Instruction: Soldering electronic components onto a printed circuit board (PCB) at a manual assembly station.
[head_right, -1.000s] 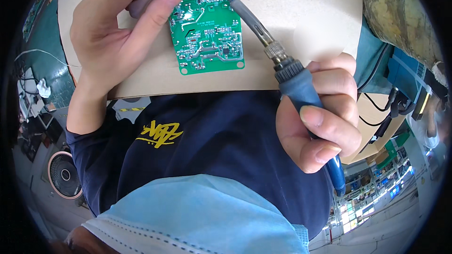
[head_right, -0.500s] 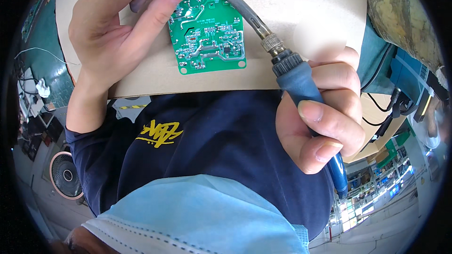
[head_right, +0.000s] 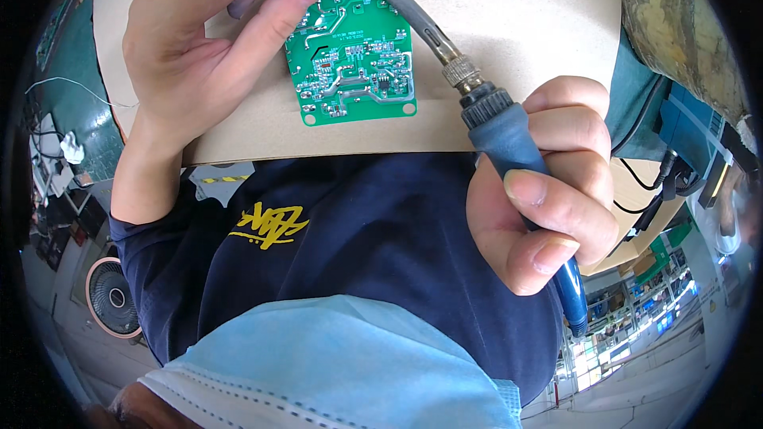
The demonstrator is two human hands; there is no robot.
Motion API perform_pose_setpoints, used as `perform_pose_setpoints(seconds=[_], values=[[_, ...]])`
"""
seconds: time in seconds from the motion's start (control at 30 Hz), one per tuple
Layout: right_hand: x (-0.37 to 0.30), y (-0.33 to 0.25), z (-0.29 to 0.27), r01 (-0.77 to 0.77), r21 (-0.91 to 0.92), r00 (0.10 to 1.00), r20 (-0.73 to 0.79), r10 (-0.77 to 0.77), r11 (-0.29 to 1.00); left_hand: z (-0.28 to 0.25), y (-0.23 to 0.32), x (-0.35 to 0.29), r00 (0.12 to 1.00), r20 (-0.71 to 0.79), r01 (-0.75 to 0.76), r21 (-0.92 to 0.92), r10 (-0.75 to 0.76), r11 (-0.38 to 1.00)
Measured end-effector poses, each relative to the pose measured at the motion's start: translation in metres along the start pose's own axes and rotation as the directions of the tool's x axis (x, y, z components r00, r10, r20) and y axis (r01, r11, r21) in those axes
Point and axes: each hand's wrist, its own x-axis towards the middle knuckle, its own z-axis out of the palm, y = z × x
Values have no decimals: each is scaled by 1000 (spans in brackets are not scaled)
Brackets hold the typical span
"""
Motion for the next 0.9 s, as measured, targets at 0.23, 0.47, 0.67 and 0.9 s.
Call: perform_pose_setpoints(seconds=[0.23, 0.47, 0.67, 0.9], values=[[-1, 0, 0, -2, -5, 1000, 0, 2, 1000, -10, 6, 1, 998, 47, 32, 24, -33, 999], [0, -1, -4, 10, -4, 1000, -12, -10, 1000, -7, 6, 1, 998, 52, 18, 81, -22, 997], [0, -2, -5, 19, -9, 1000, 18, -18, 1000, -10, 9, 1, 997, 62, 44, 66, -48, 997], [-2, -5, -1, 84, -106, 995, 70, -77, 991, -7, 3, 0, 999, 50, 15, 11, -15, 1000]])
